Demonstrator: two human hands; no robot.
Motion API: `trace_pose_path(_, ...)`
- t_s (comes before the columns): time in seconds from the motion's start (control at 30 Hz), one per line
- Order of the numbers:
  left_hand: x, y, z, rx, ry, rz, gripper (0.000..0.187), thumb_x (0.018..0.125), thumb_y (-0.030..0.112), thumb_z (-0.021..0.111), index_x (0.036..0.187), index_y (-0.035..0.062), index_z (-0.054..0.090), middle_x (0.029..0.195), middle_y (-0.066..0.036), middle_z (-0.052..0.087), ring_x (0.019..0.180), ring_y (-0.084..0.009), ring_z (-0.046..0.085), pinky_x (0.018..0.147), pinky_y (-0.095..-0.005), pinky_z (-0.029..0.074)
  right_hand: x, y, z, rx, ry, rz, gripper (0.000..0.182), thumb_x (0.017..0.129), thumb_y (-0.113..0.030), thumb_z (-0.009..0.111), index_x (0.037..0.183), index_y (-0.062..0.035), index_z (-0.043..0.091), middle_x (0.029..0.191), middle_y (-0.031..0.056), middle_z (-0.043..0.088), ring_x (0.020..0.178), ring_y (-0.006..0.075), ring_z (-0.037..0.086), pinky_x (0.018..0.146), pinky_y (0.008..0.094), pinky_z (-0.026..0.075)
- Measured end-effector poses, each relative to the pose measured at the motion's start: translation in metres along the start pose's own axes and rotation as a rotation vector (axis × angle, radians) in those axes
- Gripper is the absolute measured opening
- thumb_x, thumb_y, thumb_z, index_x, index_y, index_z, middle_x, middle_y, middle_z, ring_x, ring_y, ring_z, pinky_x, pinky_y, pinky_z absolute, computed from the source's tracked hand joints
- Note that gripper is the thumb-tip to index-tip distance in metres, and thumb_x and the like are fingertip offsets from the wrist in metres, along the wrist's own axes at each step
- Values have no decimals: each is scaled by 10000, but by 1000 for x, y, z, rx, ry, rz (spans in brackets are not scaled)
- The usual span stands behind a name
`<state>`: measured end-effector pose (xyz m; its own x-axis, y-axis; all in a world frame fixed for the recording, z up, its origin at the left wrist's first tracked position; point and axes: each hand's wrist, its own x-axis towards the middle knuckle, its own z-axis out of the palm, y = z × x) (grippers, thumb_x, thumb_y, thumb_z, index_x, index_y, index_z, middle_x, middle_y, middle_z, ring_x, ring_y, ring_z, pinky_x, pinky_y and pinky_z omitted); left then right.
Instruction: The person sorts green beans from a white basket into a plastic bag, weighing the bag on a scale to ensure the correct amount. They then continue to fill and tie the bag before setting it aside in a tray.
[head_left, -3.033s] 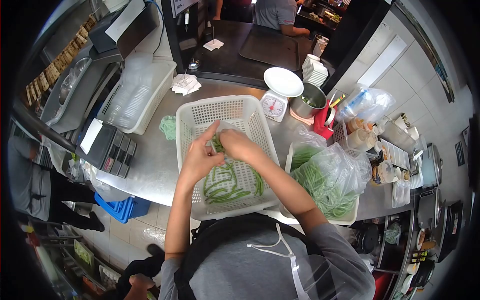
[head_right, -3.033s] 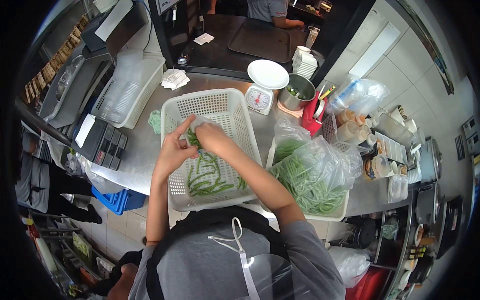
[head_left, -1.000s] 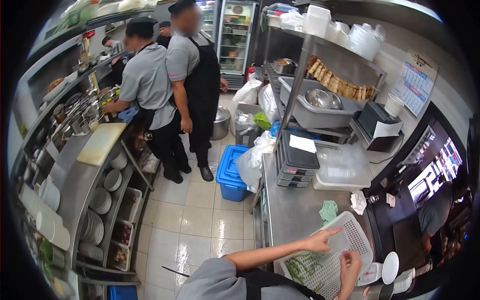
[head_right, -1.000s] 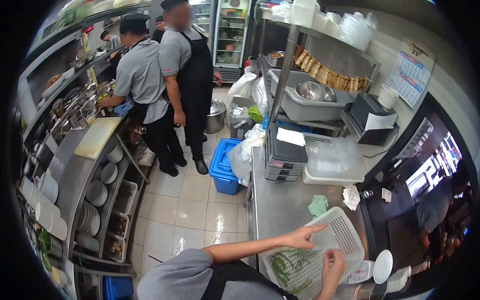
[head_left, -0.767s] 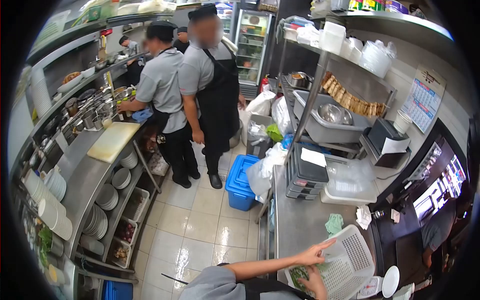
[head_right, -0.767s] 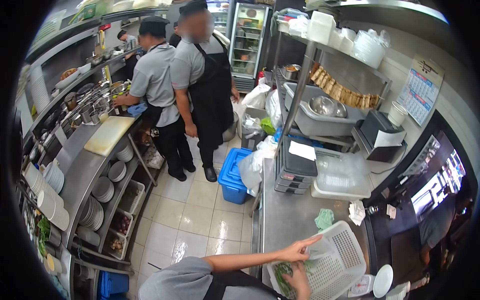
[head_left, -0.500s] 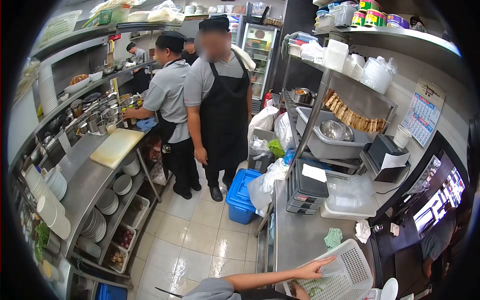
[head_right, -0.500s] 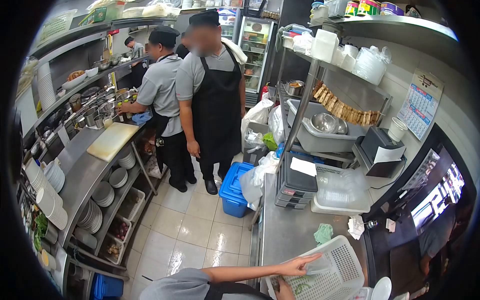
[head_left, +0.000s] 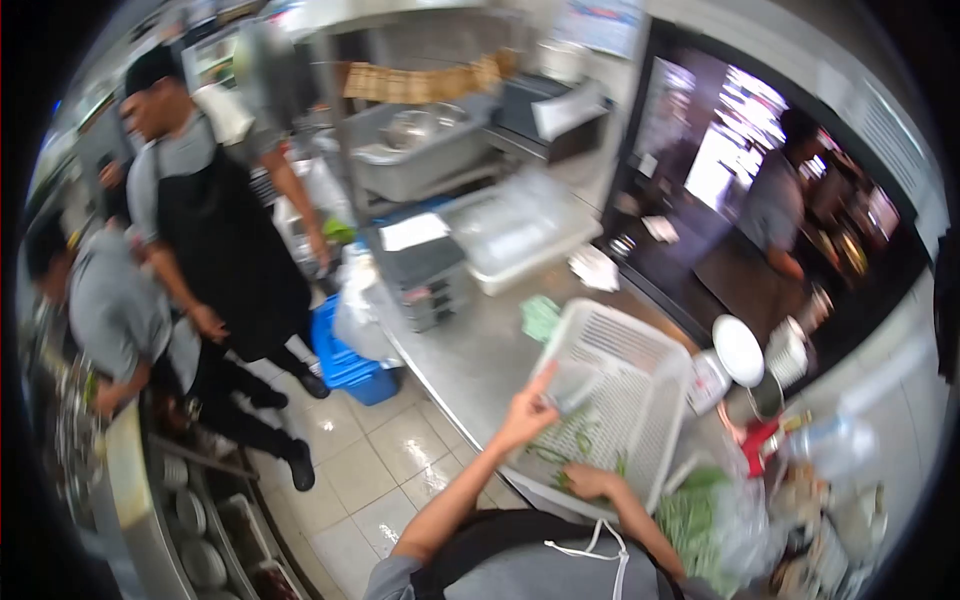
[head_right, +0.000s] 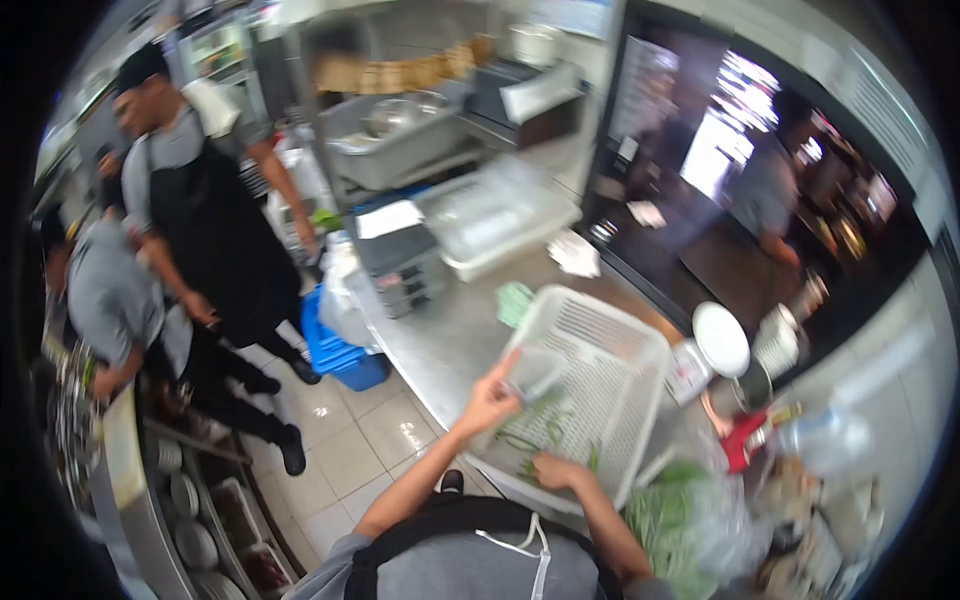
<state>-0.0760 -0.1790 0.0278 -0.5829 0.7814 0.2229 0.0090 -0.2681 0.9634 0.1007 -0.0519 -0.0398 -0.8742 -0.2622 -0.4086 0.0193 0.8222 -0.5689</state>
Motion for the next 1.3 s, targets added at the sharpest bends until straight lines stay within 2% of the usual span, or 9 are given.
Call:
trace_pose_path(0.17,10,42,8,-126,-52,-70,765,694,-116,498,1393,76,253,1200,-103,530,657,-93,580,604,-240,487,-38,-22,-31,880,205,244,211,923,-246,446,821,-62,456,673,2,473,616,100,459,577,236,394)
trace_pose_path(0.37,33,103,37,-93,-242,-164,734,708,-121,470,1388,37,244,1164,-108,540,657,-93,572,613,-230,484,-79,-73,-134,1307,938,-198,140,959,-202,376,968,-75,433,800,31,499,745,104,454,712,258,377)
trace_pose_path(0.43,38,103,45,-66,-294,-204,747,704,-135,482,1389,37,238,1359,-116,380,633,-73,550,590,-211,476,-76,-89,-164,1260,1201,-512,138,962,-196,361,995,-80,428,865,39,486,779,112,455,710,264,383)
trace_pose_path(0.53,40,109,57,-43,-367,-204,756,696,-137,489,1388,30,235,1390,-127,333,632,-68,548,580,-202,475,-54,-97,-182,1063,1366,-628,127,953,-173,370,1022,-84,429,887,47,485,842,128,478,757,286,401)
trace_pose_path(0.77,48,90,47,-17,-312,-219,773,678,-138,504,1384,7,226,1378,-148,346,648,-67,550,583,-214,486,-56,-93,-167,189,1145,-164,438,776,-84,593,1177,-15,431,1131,174,460,1070,341,469,926,389,372)
trace_pose_path(0.87,50,101,60,13,-337,-222,733,692,-113,501,1375,23,271,1191,-134,521,613,-84,571,629,-231,501,-77,-88,-170,134,1327,-6,436,794,-125,585,1198,-20,458,1151,153,478,1095,284,462,925,359,369)
trace_pose_path(0.9,51,99,64,-2,-332,-197,733,695,-119,480,1380,29,265,1141,-115,549,620,-80,565,621,-224,489,-85,-85,-171,145,1396,105,345,782,-125,589,1100,1,536,1075,163,546,1009,311,530,851,376,426)
trace_pose_path(1.07,55,113,71,-30,-299,-71,763,702,-131,469,1398,73,235,1178,-167,524,650,-62,553,603,-214,485,-85,-33,-107,-132,869,806,92,746,-44,528,767,14,597,766,192,616,725,360,621,620,418,507)
trace_pose_path(1.3,73,15,25,103,-97,-48,764,705,-125,461,1401,95,235,1361,-126,377,606,-46,522,577,-207,475,-46,-11,-17,-171,724,803,124,732,-30,524,825,9,595,780,179,624,726,326,636,596,408,517)
